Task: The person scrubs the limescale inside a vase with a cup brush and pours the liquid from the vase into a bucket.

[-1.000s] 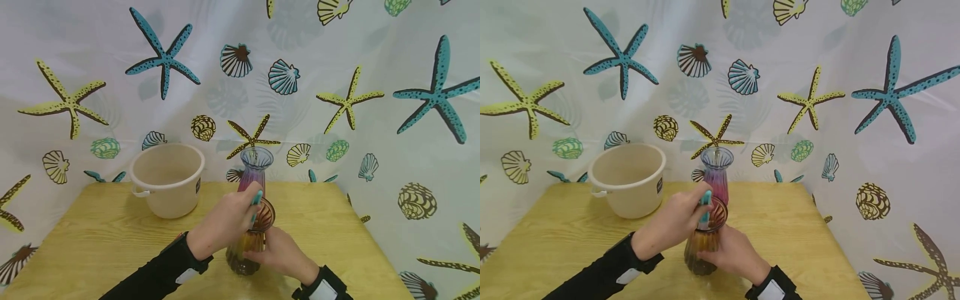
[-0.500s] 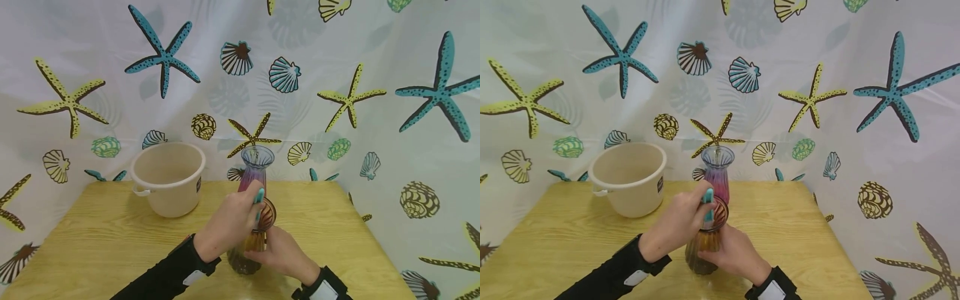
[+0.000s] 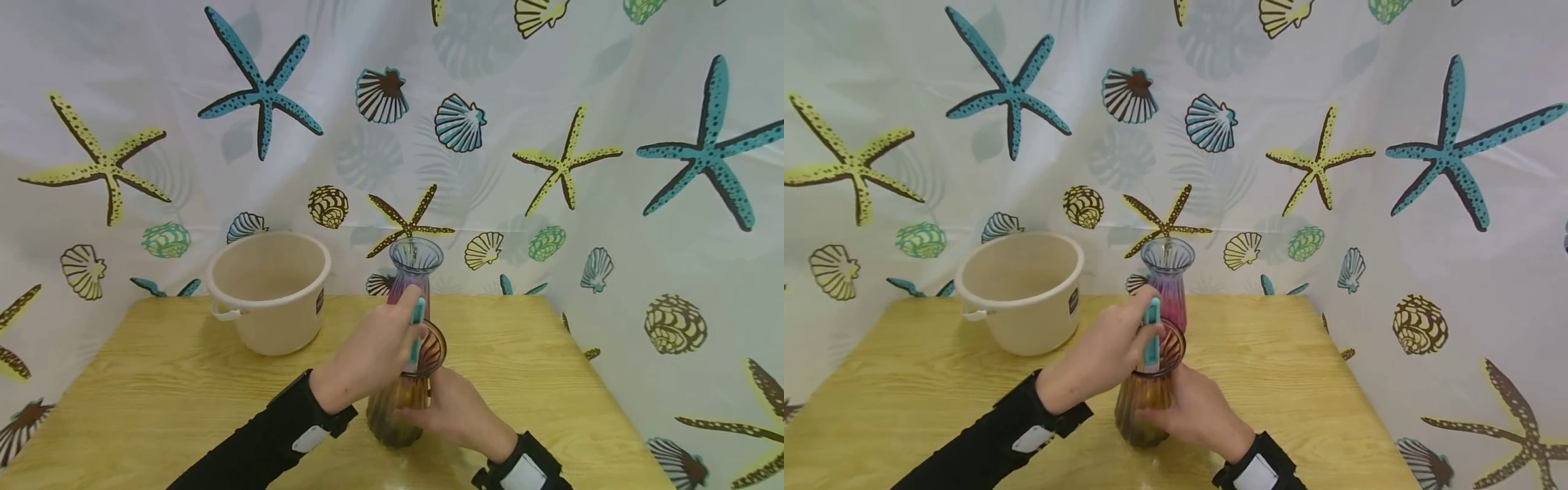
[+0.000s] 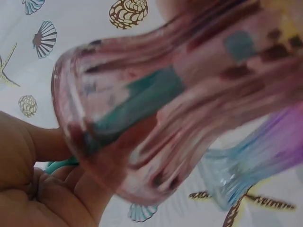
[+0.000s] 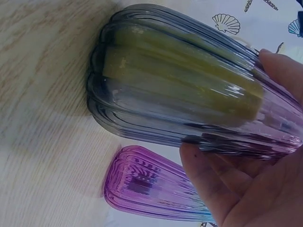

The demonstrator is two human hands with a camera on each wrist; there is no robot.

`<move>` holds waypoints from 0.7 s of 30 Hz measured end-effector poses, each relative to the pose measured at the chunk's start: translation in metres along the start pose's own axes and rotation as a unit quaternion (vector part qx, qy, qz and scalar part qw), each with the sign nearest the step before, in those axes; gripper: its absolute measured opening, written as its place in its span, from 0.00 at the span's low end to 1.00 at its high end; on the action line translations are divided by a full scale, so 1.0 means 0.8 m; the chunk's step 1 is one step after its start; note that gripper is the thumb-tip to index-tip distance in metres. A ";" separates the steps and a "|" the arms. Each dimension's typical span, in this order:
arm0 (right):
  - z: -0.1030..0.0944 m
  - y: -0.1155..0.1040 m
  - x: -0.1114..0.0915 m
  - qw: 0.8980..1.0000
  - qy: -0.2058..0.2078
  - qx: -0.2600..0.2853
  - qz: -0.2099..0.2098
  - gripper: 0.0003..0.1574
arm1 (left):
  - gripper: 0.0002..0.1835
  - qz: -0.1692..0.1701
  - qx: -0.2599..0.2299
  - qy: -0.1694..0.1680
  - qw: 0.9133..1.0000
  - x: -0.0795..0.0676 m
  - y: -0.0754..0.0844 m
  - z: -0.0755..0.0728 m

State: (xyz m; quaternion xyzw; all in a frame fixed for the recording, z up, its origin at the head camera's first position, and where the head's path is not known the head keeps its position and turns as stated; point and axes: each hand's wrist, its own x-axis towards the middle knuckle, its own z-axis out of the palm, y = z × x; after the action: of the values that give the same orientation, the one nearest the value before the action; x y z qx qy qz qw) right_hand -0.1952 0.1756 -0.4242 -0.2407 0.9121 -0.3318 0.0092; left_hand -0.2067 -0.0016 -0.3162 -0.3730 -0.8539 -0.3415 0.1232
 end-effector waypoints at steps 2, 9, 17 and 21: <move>0.001 0.000 -0.001 1.000 0.003 -0.003 -0.001 0.52 | 0.11 -0.004 0.013 -0.014 1.000 0.002 0.003 -0.003; 0.002 0.000 0.003 1.000 0.011 -0.011 -0.013 0.49 | 0.09 0.017 0.046 -0.022 0.999 -0.002 0.010 -0.008; 0.001 0.002 0.002 1.000 0.003 -0.011 0.011 0.49 | 0.08 0.060 0.059 0.055 0.995 -0.009 0.002 0.006; 0.002 0.004 0.001 1.000 -0.001 -0.010 0.011 0.49 | 0.08 0.063 0.034 0.074 0.995 -0.010 -0.005 0.011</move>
State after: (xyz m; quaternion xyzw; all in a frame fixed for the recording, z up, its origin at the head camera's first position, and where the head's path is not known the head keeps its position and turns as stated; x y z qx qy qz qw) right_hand -0.1972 0.1761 -0.4270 -0.2314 0.9179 -0.3221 0.0108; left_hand -0.2034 -0.0020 -0.3286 -0.3958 -0.8282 -0.3303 0.2199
